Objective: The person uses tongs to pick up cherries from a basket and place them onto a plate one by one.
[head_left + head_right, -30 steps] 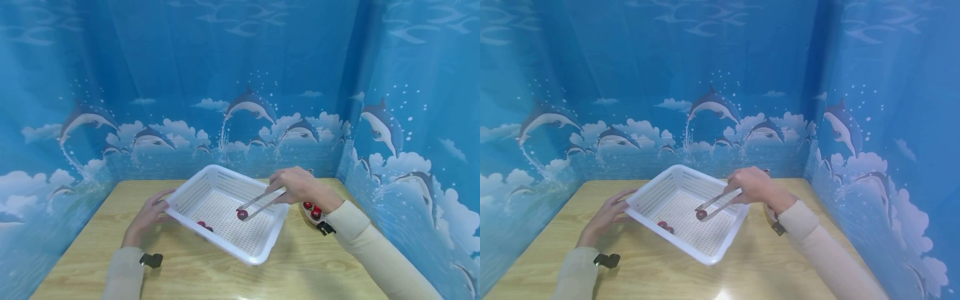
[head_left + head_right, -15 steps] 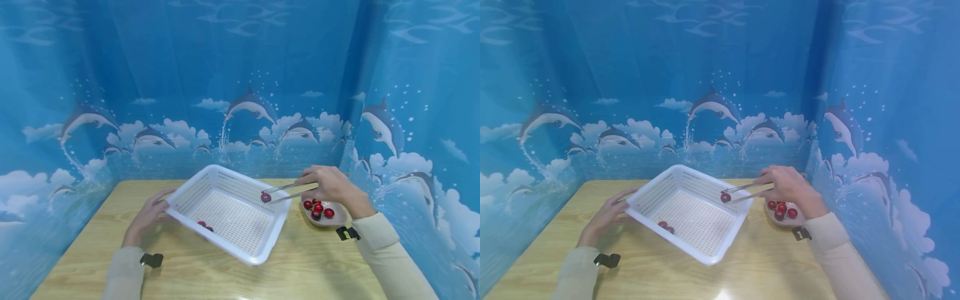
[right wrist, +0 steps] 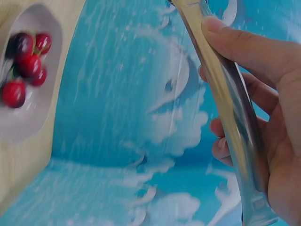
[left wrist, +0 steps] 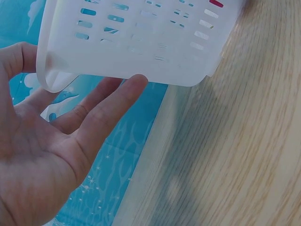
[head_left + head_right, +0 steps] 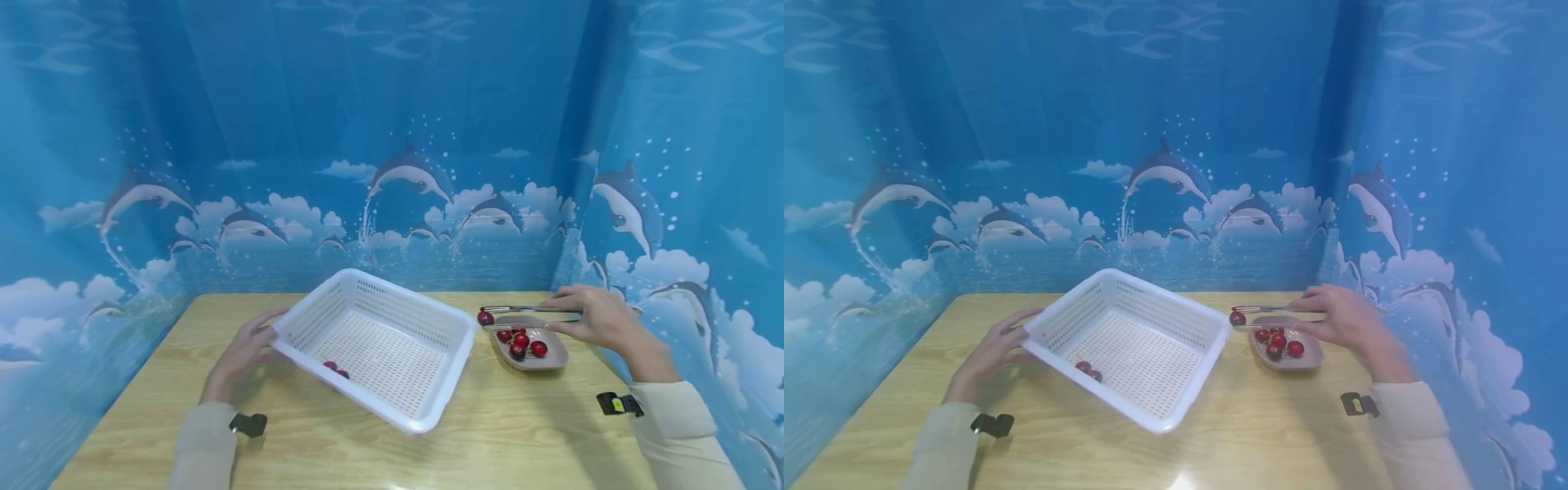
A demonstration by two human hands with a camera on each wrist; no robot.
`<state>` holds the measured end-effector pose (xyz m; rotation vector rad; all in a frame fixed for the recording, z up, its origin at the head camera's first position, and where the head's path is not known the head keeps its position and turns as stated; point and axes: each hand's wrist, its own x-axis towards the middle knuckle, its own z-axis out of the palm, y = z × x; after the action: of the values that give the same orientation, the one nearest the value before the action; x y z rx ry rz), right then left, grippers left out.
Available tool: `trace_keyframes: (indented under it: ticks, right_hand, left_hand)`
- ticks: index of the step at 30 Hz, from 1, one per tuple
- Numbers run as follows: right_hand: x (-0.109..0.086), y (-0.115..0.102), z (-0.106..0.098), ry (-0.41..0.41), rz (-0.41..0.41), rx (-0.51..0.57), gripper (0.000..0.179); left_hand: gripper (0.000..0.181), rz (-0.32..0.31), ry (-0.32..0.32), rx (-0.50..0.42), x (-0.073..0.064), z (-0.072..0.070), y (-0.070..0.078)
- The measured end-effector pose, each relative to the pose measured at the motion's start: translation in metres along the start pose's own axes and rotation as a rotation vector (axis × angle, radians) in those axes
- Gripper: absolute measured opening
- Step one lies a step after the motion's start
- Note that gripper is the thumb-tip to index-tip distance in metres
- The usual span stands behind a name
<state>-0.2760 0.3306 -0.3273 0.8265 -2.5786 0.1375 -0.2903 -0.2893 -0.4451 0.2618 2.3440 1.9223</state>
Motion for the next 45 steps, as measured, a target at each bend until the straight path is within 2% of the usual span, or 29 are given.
trace_keyframes:
  ticks: [6,15,22,31,45]
  right_hand:
    - [-0.026,0.022,0.002,0.009,0.035,-0.032,0.034]
    - [-0.054,0.040,0.007,-0.147,0.187,-0.031,0.037]
    - [-0.069,0.054,0.015,-0.196,0.269,0.002,0.039]
    - [-0.080,0.068,0.033,-0.257,0.354,0.004,0.042]
    - [-0.080,0.077,0.044,-0.298,0.390,0.007,0.045]
  left_hand:
    - [0.059,-0.006,0.008,-0.003,-0.001,0.000,0.001]
    - [0.059,-0.002,0.002,-0.011,0.001,0.000,0.000]
    - [0.059,0.000,-0.001,-0.011,0.001,-0.001,-0.001]
    - [0.058,-0.007,0.016,0.005,0.001,0.001,-0.001]
    - [0.060,-0.021,-0.002,0.017,0.002,-0.001,0.000]
